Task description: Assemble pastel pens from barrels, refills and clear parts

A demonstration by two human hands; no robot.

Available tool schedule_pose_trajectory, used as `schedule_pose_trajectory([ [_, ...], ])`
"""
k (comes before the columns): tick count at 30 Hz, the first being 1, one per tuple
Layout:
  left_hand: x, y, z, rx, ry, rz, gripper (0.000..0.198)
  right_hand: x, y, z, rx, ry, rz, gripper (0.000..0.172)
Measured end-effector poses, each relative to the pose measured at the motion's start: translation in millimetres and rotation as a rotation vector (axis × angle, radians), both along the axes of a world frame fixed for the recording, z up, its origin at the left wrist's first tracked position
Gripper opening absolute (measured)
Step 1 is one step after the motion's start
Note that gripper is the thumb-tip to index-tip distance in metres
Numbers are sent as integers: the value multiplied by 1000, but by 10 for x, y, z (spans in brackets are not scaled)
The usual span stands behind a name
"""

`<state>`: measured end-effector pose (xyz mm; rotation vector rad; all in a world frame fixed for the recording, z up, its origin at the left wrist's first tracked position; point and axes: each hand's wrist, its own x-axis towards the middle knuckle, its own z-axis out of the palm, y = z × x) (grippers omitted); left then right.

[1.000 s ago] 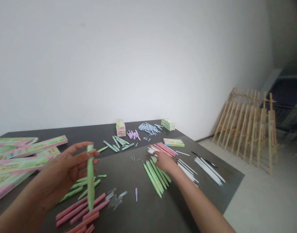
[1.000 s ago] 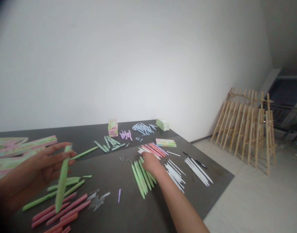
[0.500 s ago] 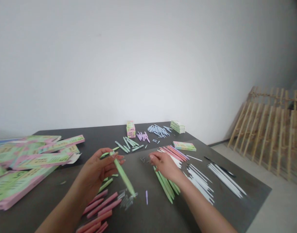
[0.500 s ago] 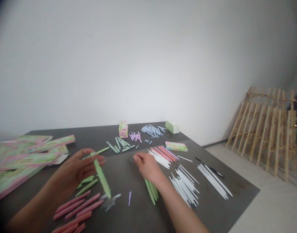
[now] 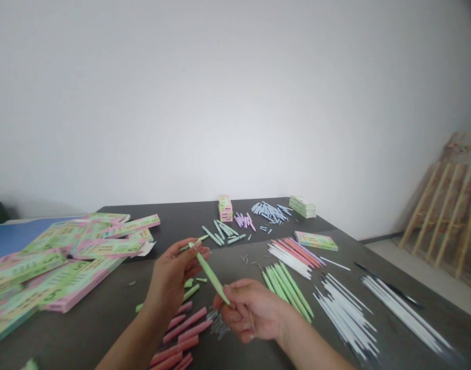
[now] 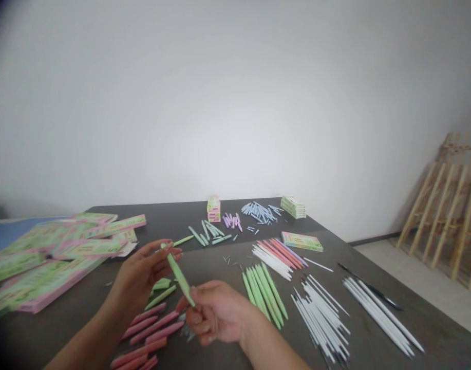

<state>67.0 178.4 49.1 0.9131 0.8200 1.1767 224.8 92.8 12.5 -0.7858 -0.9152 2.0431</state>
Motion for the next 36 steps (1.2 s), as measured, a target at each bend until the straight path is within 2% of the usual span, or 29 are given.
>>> schedule_pose_trajectory([
  [2,-15,25,-11,6,8,20,26,-4,4,-35,17,-88,-2,32],
  [3,-19,30,-14,6,7,26,25,-23,13,-50,48,-202,-39,33],
  [6,-9,26,-40,-5,-1,56,21,-108,51,-92,225,-732,-280,36],
  [8,10,23,-81,-21,-3,88,18,-154,62,-114,337,-995,-441,35],
  [12,32,42,-166,-57,7,124,12,-169,38,-131,470,-1143,-602,18],
  [16,-17,93,-147,-103,53,50,9,-121,48,-132,513,-1123,-653,15],
  [20,-82,136,-67,-110,84,-31,14,-78,115,-131,421,-972,-563,30],
  [23,-74,127,-48,-88,67,-52,17,-59,149,-142,260,-718,-490,53],
  [25,-45,104,-61,-84,58,-59,19,-55,164,-168,136,-501,-499,61],
  [27,-9,80,-88,-83,49,-47,18,-59,181,-207,88,-381,-553,59],
  [33,62,52,-177,-132,27,24,15,-89,215,-246,289,-455,-839,34],
  [35,62,56,-189,-145,21,30,14,-105,208,-228,337,-454,-890,36],
  [36,58,59,-192,-145,17,32,14,-113,204,-221,310,-433,-865,39],
])
